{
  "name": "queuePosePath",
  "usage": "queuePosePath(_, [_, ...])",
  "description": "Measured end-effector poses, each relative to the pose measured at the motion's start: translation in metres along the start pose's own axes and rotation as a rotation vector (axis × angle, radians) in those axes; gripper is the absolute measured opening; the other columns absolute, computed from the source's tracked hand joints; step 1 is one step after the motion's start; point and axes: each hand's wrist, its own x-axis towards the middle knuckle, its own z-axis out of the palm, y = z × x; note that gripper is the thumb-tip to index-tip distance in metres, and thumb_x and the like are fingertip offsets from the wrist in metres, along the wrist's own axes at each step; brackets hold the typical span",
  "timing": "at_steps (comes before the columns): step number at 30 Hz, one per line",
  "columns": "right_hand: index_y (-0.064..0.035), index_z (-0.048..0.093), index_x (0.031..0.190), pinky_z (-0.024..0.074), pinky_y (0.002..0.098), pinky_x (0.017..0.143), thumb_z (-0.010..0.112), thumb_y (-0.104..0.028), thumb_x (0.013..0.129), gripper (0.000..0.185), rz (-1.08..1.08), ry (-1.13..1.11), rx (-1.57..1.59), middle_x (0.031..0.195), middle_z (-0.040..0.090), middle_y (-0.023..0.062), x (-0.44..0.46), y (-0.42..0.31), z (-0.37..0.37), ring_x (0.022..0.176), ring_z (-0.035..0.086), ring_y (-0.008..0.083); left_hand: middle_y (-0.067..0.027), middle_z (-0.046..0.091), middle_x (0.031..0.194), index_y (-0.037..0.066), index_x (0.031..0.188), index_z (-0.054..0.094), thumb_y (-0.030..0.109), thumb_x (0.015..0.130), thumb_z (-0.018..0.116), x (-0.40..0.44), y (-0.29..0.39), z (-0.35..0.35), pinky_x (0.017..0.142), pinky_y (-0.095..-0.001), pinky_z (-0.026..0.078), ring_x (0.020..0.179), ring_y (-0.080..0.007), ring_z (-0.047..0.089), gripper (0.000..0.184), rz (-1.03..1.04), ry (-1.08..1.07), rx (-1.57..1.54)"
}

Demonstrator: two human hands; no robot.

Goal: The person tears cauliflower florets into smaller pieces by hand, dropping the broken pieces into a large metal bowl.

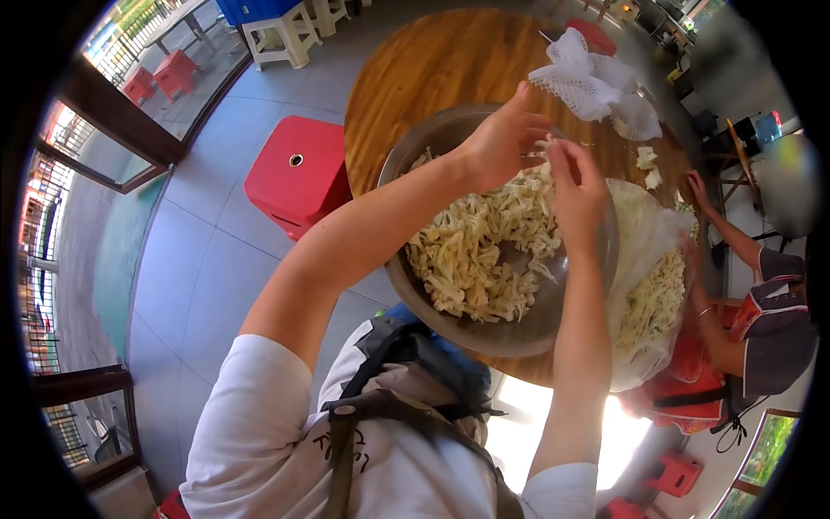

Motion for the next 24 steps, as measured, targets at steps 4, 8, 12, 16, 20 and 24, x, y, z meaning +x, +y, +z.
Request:
queuePosePath(4, [-0.0036,0.062,0.097,0.0441,0.0239,0.065,0.062,-0.025,0.084,0.026,0.098,0.207,-0.064,0.08,0.063,0.0046,0.006,0.015,-0.008,0.071,0.055,0.0107,-0.0095,0.053,0.099,-0.002,0.115,0.044,0.049,0.089,0.042,0.004,-0.003,-0.003,0.076,-0.0311,0.042,0.087,-0.0174,0.052,0.057,0.275,0.221,0.346])
queuePosePath(8, [-0.005,0.062,0.101,0.0448,0.0254,0.066,0.063,-0.028,0.082,0.03,0.071,0.158,-0.21,0.084,0.062,0.0047,0.004,0.021,-0.004,0.073,0.055,0.011,-0.0078,0.054,0.096,0.001,0.112,0.047,0.038,0.09,0.047,0.005,-0.001,-0.004,0.067,-0.0296,0.045,0.075,-0.0152,0.055,0.043,0.433,0.408,0.398])
queuePosePath(12, [-0.0056,0.063,0.099,0.0445,0.026,0.068,0.062,-0.029,0.082,0.029,0.085,0.078,-0.182,0.083,0.062,0.0037,0.002,0.019,-0.001,0.072,0.056,0.0103,-0.0089,0.058,0.08,-0.001,0.103,0.053,0.035,0.086,0.05,0.011,-0.006,-0.017,0.063,-0.0299,0.046,0.069,-0.0155,0.055,0.04,0.475,0.536,0.452])
queuePosePath(16, [-0.0033,0.063,0.098,0.0436,0.0242,0.067,0.061,-0.026,0.083,0.027,0.191,-0.039,-0.145,0.081,0.063,0.0035,0.001,0.028,0.001,0.073,0.056,0.0094,-0.0086,0.058,0.081,-0.003,0.099,0.054,0.037,0.087,0.048,0.012,-0.003,-0.012,0.07,-0.0285,0.041,0.076,-0.0148,0.052,0.042,0.541,0.546,0.558])
queuePosePath(20, [-0.0029,0.064,0.098,0.0426,0.0212,0.065,0.06,-0.023,0.084,0.025,0.277,-0.074,0.025,0.083,0.063,0.0017,0.007,0.02,-0.003,0.074,0.056,0.0076,-0.0095,0.06,0.073,-0.003,0.088,0.058,0.029,0.086,0.048,0.004,-0.003,-0.009,0.064,-0.0314,0.043,0.069,-0.0164,0.055,0.034,0.53,0.376,0.754])
queuePosePath(24, [-0.0026,0.063,0.099,0.0425,0.0197,0.066,0.059,-0.022,0.086,0.024,0.264,-0.086,0.011,0.085,0.063,0.0013,0.005,-0.006,-0.034,0.074,0.055,0.0059,-0.0133,0.064,0.081,0.002,0.095,0.062,0.034,0.08,0.053,0.009,-0.019,-0.013,0.069,-0.0338,0.047,0.075,-0.0228,0.061,0.036,0.446,0.135,1.113])
